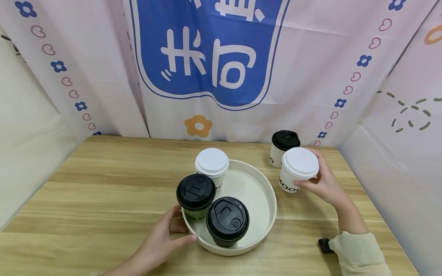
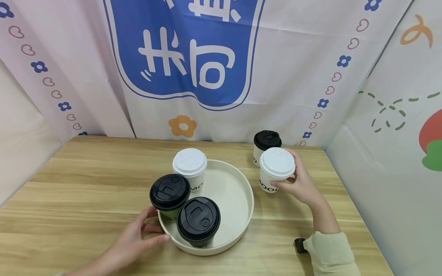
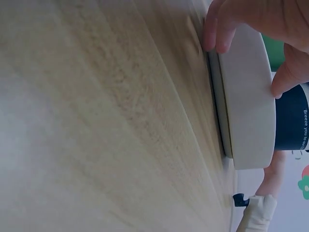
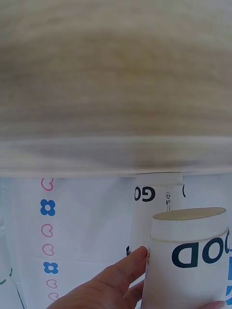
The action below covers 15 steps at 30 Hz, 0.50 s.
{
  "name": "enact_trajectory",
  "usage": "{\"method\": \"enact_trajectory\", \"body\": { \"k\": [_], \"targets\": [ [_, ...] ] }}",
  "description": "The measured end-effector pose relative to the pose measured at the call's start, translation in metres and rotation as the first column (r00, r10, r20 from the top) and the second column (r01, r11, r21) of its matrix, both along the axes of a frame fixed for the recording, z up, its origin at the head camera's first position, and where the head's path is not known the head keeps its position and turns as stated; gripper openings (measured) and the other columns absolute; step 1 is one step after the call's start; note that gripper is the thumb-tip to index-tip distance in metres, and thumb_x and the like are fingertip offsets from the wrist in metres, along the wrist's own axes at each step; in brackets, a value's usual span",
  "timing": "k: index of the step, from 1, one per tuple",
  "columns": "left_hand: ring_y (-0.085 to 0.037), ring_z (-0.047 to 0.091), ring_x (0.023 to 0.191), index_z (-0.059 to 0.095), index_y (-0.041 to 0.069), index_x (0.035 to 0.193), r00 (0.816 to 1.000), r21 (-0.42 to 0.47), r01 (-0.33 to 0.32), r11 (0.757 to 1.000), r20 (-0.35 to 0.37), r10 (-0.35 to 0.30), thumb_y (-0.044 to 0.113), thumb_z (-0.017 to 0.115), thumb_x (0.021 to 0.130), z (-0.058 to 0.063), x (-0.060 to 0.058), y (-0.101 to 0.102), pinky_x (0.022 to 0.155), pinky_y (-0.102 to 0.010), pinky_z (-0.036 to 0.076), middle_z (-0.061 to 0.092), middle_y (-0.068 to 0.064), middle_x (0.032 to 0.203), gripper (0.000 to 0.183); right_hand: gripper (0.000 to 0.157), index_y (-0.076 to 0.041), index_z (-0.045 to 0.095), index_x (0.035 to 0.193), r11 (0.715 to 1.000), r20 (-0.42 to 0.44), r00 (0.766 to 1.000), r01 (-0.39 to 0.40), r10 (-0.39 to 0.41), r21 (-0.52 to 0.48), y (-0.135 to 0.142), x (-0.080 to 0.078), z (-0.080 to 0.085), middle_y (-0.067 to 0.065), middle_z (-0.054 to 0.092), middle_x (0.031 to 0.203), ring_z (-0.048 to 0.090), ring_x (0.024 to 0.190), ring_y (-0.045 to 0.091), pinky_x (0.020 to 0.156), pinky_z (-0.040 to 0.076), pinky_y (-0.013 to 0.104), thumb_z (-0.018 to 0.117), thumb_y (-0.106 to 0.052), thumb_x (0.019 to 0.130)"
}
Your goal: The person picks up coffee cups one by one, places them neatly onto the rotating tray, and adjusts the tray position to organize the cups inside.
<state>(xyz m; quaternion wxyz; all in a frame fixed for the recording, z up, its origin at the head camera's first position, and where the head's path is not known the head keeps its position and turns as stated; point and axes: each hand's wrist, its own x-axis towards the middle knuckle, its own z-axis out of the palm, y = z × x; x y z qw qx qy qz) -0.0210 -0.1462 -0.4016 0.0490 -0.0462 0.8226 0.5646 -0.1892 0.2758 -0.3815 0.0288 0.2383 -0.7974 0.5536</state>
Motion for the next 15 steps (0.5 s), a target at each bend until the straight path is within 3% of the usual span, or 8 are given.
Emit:
{"method": "enact_trajectory", "body": {
  "k": [6, 15],
  "targets": [
    [-0.021, 0.068, 0.097, 0.033, -0.009, 0.147, 1.0, 0.014, 0.013, 1.0, -0.011, -0.013, 0.008, 0.089, 0.071, -0.0023, -0.0017, 0.0003, 0.078, -0.026, 0.06, 0.051, -0.028, 0.136, 0.095, 0.099, -0.014, 0.022, 0.154, 1.0, -0.01, 1.0, 0.0, 0.0, 0.003, -0.0005, -0.0001, 0.0013, -0.013, 0.041, 0.14, 0.05, 0.12, 0.0, 0.087, 0.054, 0.018, 0.076, 0.015, 0.075],
    [-0.029, 0.067, 0.105, 0.023, -0.012, 0.15, 0.996, 0.155, 0.084, 0.984, -0.005, -0.084, 0.003, 0.084, 0.075, -0.0054, -0.0064, -0.0074, 0.088, -0.028, 0.059, 0.041, -0.035, 0.141, 0.098, 0.1, -0.016, 0.022, 0.154, 1.0, -0.002, 1.0, 0.009, -0.009, 0.005, 0.0004, -0.0001, 0.0008, -0.013, 0.04, 0.141, 0.05, 0.12, 0.0, 0.087, 0.054, 0.018, 0.077, 0.013, 0.076]
  ]
}}
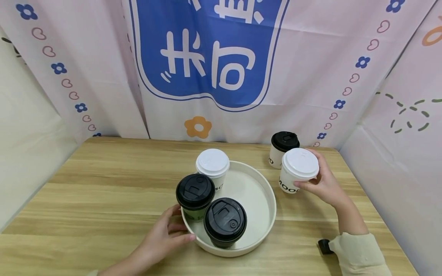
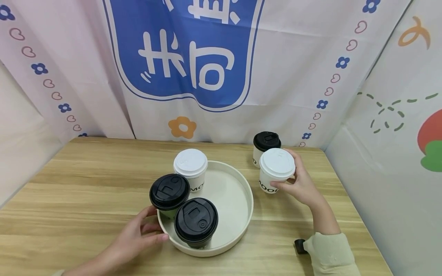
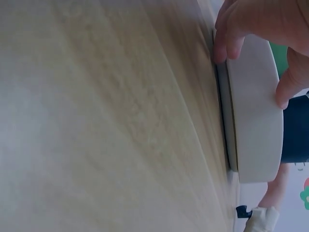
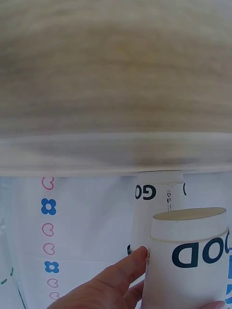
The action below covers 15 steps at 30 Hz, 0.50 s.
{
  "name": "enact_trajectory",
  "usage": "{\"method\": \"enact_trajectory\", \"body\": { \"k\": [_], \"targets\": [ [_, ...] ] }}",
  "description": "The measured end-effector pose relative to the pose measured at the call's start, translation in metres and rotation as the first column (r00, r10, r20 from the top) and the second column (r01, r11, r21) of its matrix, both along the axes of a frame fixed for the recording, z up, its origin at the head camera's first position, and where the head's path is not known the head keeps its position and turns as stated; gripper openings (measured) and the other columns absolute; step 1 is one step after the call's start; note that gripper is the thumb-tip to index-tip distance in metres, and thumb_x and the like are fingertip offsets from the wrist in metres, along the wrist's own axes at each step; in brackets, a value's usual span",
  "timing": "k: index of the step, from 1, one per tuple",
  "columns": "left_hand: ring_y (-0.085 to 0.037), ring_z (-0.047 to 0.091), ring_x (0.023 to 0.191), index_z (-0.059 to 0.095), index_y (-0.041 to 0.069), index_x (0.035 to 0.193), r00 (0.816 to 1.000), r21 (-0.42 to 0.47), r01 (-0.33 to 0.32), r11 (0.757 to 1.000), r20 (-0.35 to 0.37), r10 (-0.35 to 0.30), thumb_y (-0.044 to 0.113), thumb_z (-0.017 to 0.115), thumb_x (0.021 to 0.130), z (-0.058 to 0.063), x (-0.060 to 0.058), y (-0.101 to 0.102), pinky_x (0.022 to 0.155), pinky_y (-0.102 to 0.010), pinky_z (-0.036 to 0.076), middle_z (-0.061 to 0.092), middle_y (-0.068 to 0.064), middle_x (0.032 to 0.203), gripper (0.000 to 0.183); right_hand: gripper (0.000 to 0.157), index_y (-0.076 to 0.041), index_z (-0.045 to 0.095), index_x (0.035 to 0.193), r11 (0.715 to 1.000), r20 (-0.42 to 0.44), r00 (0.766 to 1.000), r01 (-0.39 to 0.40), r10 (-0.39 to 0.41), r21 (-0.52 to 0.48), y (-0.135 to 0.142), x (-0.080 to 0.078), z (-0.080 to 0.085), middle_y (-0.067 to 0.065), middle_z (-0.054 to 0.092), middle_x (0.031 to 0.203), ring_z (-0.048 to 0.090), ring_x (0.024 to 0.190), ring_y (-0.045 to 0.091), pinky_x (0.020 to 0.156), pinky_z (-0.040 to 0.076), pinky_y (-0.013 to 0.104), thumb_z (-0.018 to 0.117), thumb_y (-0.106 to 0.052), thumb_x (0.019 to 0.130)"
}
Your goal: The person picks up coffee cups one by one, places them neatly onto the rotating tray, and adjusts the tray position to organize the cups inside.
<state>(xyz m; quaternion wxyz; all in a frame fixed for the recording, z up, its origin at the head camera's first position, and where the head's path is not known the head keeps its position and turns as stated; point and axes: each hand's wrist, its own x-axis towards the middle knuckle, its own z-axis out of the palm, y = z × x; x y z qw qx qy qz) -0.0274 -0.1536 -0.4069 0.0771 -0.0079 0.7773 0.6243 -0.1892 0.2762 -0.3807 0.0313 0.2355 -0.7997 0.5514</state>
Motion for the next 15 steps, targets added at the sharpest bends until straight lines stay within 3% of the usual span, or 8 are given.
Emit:
{"method": "enact_trajectory", "body": {
  "k": [15],
  "targets": [
    [-0.033, 0.067, 0.109, 0.018, -0.012, 0.151, 0.99, 0.04, 0.139, 0.989, -0.009, -0.139, 0.009, 0.084, 0.079, -0.003, -0.017, -0.018, 0.09, -0.026, 0.058, 0.034, -0.042, 0.146, 0.1, 0.099, -0.013, 0.022, 0.154, 1.0, -0.009, 1.0, -0.01, 0.01, -0.021, -0.001, 0.003, 0.002, -0.012, 0.042, 0.14, 0.05, 0.12, 0.001, 0.087, 0.054, 0.017, 0.075, 0.015, 0.076]
  ]
}}
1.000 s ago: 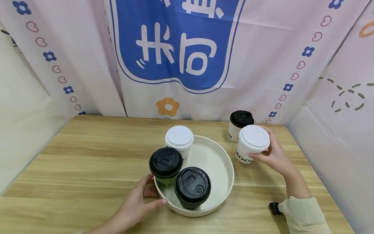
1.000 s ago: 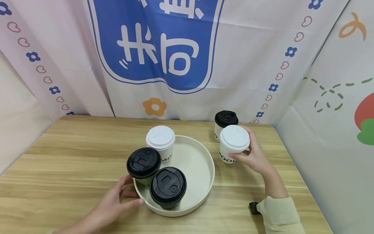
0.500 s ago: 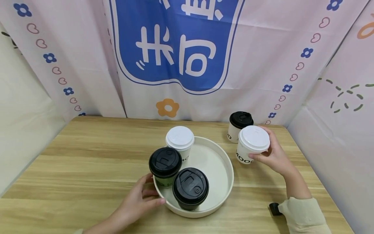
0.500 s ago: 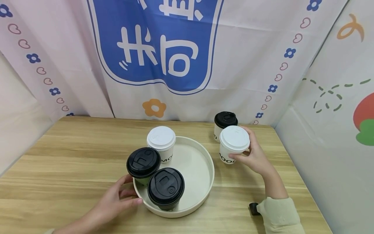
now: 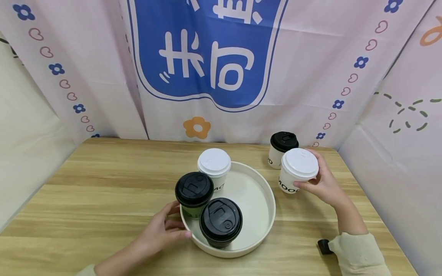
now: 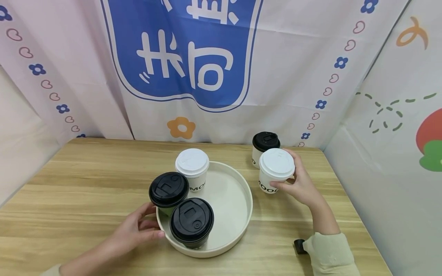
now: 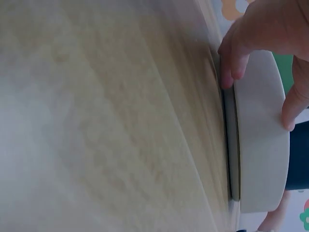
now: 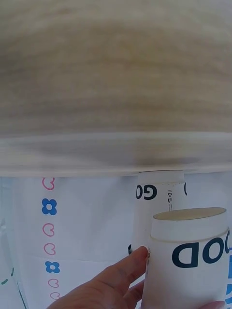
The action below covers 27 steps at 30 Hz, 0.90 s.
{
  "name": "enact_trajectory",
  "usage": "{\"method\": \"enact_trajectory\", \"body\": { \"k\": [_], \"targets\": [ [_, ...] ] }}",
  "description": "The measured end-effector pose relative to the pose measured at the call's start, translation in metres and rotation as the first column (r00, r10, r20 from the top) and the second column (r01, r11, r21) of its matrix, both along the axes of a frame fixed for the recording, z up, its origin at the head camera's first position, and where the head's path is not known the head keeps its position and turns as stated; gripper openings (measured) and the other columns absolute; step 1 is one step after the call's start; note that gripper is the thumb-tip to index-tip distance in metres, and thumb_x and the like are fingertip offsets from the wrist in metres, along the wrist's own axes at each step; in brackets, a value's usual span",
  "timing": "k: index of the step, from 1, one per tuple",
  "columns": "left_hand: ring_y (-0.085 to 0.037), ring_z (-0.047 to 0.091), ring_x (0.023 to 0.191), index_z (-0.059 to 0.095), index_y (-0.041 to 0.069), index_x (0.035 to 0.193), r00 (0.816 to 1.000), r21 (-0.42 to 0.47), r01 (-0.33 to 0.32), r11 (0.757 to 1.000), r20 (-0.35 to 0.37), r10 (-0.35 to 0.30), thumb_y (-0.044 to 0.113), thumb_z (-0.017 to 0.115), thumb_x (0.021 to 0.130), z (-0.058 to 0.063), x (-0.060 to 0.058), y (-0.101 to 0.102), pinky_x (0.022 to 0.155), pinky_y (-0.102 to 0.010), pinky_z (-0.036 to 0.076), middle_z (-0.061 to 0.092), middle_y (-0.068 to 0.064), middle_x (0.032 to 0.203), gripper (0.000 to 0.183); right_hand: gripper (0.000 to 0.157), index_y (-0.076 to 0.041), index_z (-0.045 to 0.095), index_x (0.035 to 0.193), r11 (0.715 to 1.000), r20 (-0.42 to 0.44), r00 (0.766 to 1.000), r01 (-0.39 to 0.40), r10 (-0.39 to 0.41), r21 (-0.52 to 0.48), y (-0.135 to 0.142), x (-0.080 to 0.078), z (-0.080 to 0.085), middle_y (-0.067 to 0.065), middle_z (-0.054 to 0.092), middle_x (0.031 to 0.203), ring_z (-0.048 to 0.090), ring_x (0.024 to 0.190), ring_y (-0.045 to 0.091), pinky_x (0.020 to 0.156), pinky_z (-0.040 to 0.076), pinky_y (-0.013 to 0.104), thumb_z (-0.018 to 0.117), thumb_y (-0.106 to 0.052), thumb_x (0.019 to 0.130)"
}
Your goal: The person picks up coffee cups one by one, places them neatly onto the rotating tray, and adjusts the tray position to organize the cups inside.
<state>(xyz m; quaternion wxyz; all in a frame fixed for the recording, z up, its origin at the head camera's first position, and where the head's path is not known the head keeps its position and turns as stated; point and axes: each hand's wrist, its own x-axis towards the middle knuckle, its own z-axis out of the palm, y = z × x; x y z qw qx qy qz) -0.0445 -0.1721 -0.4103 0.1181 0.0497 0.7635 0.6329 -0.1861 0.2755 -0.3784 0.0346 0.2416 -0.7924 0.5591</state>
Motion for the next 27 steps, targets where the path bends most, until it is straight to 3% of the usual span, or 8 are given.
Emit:
{"method": "enact_trajectory", "body": {
  "k": [15, 27],
  "targets": [
    [-0.034, 0.067, 0.107, 0.014, -0.016, 0.15, 0.991, 0.011, 0.123, 0.992, -0.06, -0.122, 0.011, 0.082, 0.081, -0.002, -0.015, -0.012, 0.087, -0.024, 0.058, 0.033, -0.045, 0.145, 0.1, 0.1, -0.006, 0.019, 0.154, 1.0, -0.006, 1.0, 0.0, 0.0, 0.0, -0.003, 0.001, 0.002, -0.011, 0.041, 0.14, 0.051, 0.119, 0.002, 0.087, 0.055, 0.018, 0.076, 0.016, 0.074],
    [-0.031, 0.068, 0.103, 0.014, -0.016, 0.15, 0.985, 0.005, 0.162, 0.987, -0.061, -0.161, 0.012, 0.082, 0.082, -0.003, -0.023, -0.018, 0.085, -0.024, 0.059, 0.035, -0.046, 0.143, 0.1, 0.1, -0.011, 0.022, 0.154, 1.0, -0.009, 1.0, -0.015, 0.015, -0.009, -0.008, 0.004, 0.008, -0.01, 0.04, 0.141, 0.05, 0.121, 0.003, 0.089, 0.053, 0.017, 0.075, 0.017, 0.074]
  ]
}}
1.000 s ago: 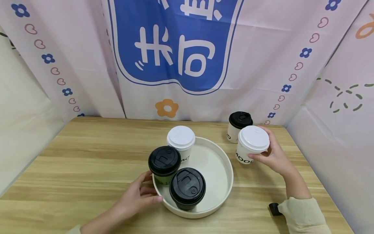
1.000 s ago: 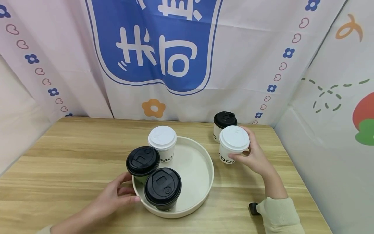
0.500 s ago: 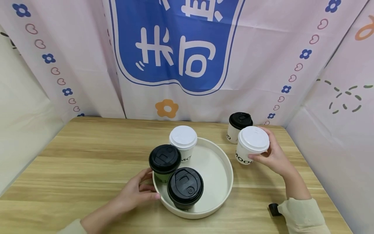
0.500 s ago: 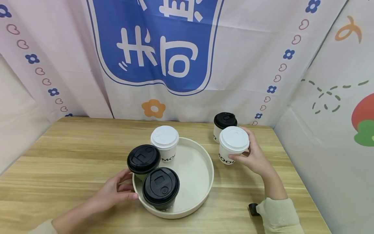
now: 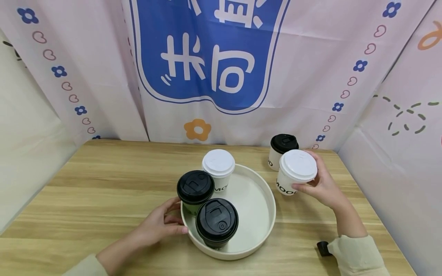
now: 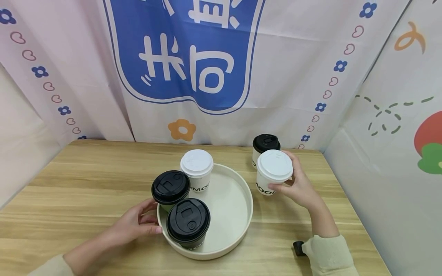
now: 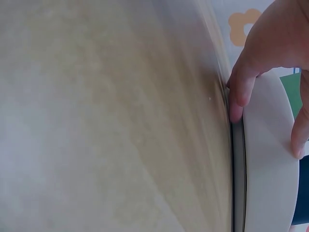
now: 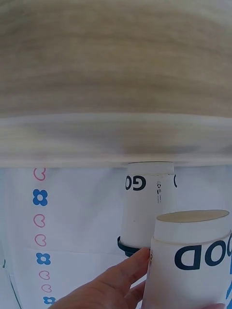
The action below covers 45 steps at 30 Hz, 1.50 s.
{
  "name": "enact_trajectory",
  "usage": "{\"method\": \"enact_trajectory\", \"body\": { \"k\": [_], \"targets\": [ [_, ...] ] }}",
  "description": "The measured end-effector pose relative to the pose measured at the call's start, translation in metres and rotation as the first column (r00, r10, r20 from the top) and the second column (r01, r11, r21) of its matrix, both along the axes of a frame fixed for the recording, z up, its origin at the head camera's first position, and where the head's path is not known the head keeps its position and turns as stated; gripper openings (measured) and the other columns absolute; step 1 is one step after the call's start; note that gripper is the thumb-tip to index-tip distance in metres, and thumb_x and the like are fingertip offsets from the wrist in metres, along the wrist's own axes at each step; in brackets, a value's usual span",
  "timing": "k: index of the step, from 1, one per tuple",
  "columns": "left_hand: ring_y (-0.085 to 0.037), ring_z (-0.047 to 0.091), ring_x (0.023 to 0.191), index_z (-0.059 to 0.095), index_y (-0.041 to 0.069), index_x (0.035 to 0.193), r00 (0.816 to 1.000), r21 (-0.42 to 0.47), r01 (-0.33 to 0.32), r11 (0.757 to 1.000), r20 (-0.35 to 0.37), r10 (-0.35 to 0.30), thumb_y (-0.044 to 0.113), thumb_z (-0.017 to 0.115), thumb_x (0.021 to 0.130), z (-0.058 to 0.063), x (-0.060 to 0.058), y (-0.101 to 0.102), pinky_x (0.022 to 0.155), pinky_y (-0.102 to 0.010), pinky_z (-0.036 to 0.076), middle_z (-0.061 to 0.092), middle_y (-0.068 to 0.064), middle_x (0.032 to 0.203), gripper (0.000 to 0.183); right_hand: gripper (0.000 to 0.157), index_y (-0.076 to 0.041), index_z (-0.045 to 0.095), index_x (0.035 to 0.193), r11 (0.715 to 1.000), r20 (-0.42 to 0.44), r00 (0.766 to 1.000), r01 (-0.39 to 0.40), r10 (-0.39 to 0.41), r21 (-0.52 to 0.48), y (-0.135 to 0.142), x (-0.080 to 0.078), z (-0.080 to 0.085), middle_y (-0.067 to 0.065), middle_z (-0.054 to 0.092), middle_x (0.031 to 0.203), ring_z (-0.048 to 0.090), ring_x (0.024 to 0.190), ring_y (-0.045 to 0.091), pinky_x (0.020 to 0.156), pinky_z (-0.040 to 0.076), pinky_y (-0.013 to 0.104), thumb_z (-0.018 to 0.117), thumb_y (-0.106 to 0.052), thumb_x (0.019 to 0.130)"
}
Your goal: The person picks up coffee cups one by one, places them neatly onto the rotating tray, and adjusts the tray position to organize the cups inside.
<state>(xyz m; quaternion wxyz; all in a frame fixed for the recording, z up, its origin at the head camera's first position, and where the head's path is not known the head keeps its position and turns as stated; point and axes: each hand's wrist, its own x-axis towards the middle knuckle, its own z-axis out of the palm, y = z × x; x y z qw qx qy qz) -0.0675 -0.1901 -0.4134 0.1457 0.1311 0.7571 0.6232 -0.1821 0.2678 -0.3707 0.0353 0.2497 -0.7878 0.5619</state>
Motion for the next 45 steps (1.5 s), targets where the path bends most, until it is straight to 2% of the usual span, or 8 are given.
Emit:
{"method": "enact_trajectory", "body": {
  "k": [4, 11, 18, 29, 38, 45],
  "targets": [
    [-0.03, 0.068, 0.102, 0.014, -0.017, 0.15, 1.0, 0.016, 0.015, 1.0, 0.002, -0.015, 0.011, 0.081, 0.082, 0.0, -0.001, -0.001, 0.084, -0.025, 0.059, 0.035, -0.046, 0.143, 0.1, 0.102, -0.011, 0.021, 0.154, 1.0, -0.005, 1.0, -0.005, 0.005, -0.009, -0.002, 0.001, 0.002, -0.009, 0.04, 0.142, 0.049, 0.122, 0.004, 0.09, 0.053, 0.017, 0.075, 0.018, 0.073],
    [-0.029, 0.068, 0.104, 0.011, -0.017, 0.15, 1.0, 0.017, 0.018, 1.0, 0.021, -0.018, 0.011, 0.081, 0.082, 0.0, -0.002, -0.003, 0.086, -0.023, 0.058, 0.032, -0.045, 0.145, 0.102, 0.103, -0.001, 0.018, 0.153, 1.0, -0.028, 0.999, -0.027, 0.027, -0.016, -0.006, 0.006, 0.007, -0.007, 0.041, 0.141, 0.051, 0.121, 0.003, 0.092, 0.052, 0.016, 0.076, 0.02, 0.071],
    [-0.027, 0.068, 0.103, 0.011, -0.017, 0.15, 0.999, 0.012, 0.027, 1.0, 0.019, -0.027, 0.012, 0.081, 0.082, 0.0, -0.002, -0.004, 0.088, -0.024, 0.057, 0.033, -0.045, 0.145, 0.102, 0.103, -0.006, 0.023, 0.153, 0.996, -0.057, 0.996, -0.076, 0.074, -0.051, -0.012, 0.009, 0.013, -0.005, 0.043, 0.142, 0.052, 0.122, 0.005, 0.092, 0.054, 0.017, 0.074, 0.023, 0.069],
    [-0.027, 0.067, 0.107, 0.011, -0.012, 0.153, 0.997, -0.006, 0.043, 0.999, 0.059, -0.042, 0.016, 0.082, 0.083, 0.0, -0.006, -0.005, 0.086, -0.022, 0.057, 0.031, -0.043, 0.147, 0.103, 0.106, -0.006, 0.022, 0.153, 0.988, -0.092, 0.984, -0.154, 0.153, -0.01, -0.023, 0.014, 0.02, -0.004, 0.043, 0.143, 0.051, 0.122, 0.007, 0.093, 0.053, 0.019, 0.077, 0.021, 0.067],
    [-0.03, 0.067, 0.109, 0.011, -0.012, 0.153, 0.997, -0.007, 0.045, 0.999, 0.058, -0.044, 0.016, 0.082, 0.083, 0.001, -0.007, -0.006, 0.086, -0.023, 0.057, 0.031, -0.043, 0.148, 0.104, 0.106, -0.006, 0.024, 0.153, 0.979, -0.079, 0.976, -0.202, 0.202, 0.007, -0.036, 0.022, 0.024, -0.003, 0.044, 0.143, 0.052, 0.123, 0.007, 0.094, 0.053, 0.02, 0.08, 0.018, 0.066],
    [-0.028, 0.067, 0.107, 0.011, -0.012, 0.153, 0.998, -0.019, 0.049, 0.999, 0.048, -0.048, 0.017, 0.082, 0.083, 0.001, -0.008, -0.006, 0.086, -0.024, 0.058, 0.032, -0.043, 0.147, 0.104, 0.106, -0.003, 0.021, 0.152, 0.967, -0.059, 0.965, -0.256, 0.256, 0.006, -0.046, 0.028, 0.02, -0.003, 0.045, 0.145, 0.051, 0.126, 0.008, 0.098, 0.051, 0.021, 0.081, 0.016, 0.067]
  ]
}}
